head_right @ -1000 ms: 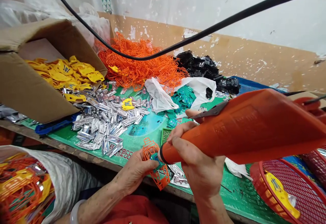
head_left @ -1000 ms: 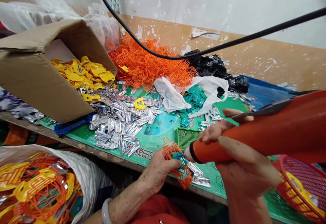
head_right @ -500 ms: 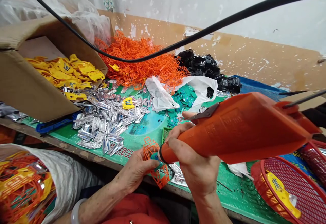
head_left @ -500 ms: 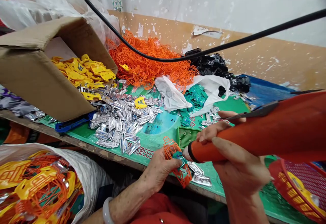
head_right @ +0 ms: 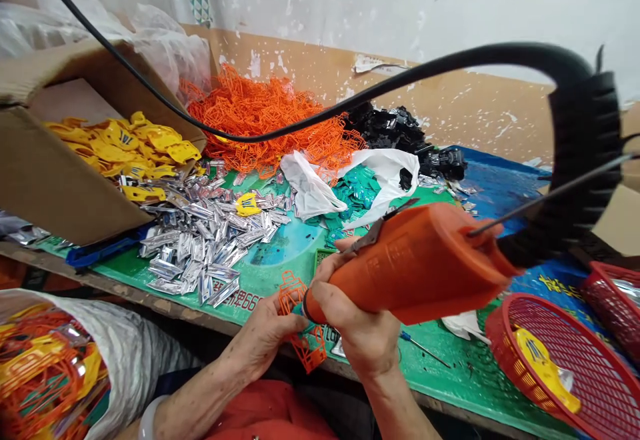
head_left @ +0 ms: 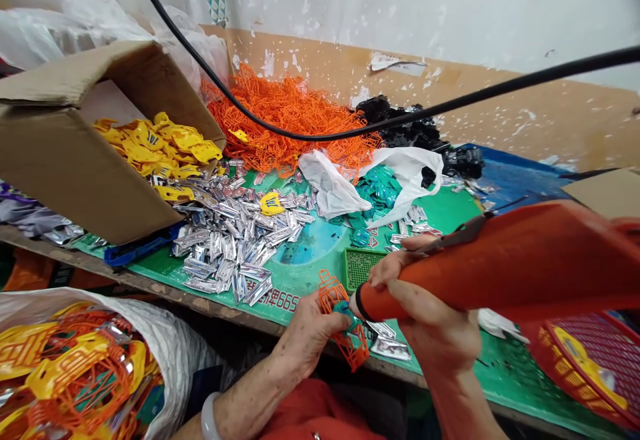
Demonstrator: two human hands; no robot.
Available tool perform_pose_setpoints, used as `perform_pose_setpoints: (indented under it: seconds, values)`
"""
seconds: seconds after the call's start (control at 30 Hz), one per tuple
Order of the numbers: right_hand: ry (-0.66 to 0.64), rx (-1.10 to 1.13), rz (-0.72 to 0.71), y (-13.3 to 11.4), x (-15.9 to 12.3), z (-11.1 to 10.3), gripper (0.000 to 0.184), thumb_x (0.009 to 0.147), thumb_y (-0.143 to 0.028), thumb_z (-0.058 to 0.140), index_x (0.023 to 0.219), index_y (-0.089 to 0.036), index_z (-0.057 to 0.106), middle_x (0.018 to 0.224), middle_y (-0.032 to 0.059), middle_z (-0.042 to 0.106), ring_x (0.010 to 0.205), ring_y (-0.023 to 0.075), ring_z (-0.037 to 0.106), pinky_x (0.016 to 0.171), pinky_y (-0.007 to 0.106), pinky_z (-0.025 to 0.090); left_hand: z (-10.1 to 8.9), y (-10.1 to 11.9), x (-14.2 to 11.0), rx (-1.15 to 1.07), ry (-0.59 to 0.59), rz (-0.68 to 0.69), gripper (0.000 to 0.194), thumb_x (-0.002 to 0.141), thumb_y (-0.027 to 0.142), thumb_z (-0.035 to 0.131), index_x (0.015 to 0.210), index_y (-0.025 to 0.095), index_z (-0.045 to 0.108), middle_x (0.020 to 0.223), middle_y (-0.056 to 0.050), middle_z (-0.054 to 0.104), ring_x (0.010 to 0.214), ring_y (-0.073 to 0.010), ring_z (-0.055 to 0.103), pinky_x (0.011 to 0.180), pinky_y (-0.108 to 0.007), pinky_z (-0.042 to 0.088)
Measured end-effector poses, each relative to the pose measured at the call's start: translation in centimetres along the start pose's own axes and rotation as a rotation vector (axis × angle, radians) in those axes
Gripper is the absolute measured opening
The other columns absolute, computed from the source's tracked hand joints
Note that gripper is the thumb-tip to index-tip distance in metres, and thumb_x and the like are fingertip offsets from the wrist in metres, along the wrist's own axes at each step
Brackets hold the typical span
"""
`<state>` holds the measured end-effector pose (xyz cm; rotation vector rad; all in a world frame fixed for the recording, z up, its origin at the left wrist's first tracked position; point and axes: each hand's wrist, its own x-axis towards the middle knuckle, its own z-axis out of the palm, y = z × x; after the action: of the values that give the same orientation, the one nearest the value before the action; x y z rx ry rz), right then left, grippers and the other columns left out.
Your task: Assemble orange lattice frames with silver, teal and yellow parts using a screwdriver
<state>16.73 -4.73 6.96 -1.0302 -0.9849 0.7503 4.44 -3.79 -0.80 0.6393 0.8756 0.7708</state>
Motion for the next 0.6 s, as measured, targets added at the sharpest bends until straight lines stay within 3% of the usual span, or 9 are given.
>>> perform_pose_setpoints:
  seconds: [0.23, 0.47, 0.6]
  values:
    - [-0.019, 0.025, -0.011, 0.4, -0.2, -0.5, 0.033, 0.065, -0.021, 0.070, 0.097, -0.022, 0.060, 0.070, -0.0018, 0.061, 0.064, 0.0181, 0.061, 0.068, 0.039, 0.050, 0.0, 0.2, -0.2, 0.010, -0.006, 0.006, 0.028, 0.052, 0.013, 0.068, 0.079, 0.015, 0.064, 0.069, 0.000, 0.061, 0.061, -0.0145, 0.056, 0.054, -0.025, 0.046]
    - [0.002, 0.170, -0.016, -1.8, 0.3, -0.1, 0.039, 0.063, -0.018, 0.071, 0.101, -0.023, 0.061, 0.063, -0.0040, 0.062, 0.056, 0.0161, 0.058, 0.060, 0.035, 0.049, -0.1, 0.5, -0.6, 0.088, -0.083, 0.053, 0.029, 0.058, 0.018, 0.076, 0.085, 0.012, 0.068, 0.074, -0.002, 0.064, 0.063, -0.0116, 0.052, 0.061, -0.023, 0.041]
    - [-0.016, 0.260, -0.042, -2.5, 0.6, -0.4, 0.035, 0.065, -0.012, 0.068, 0.097, -0.024, 0.062, 0.064, -0.0037, 0.063, 0.058, 0.0147, 0.058, 0.059, 0.033, 0.050, 0.1, 0.6, -0.7, 0.069, -0.092, 0.024, 0.030, 0.059, 0.019, 0.077, 0.087, 0.013, 0.068, 0.075, -0.002, 0.066, 0.065, -0.0130, 0.056, 0.063, -0.024, 0.044]
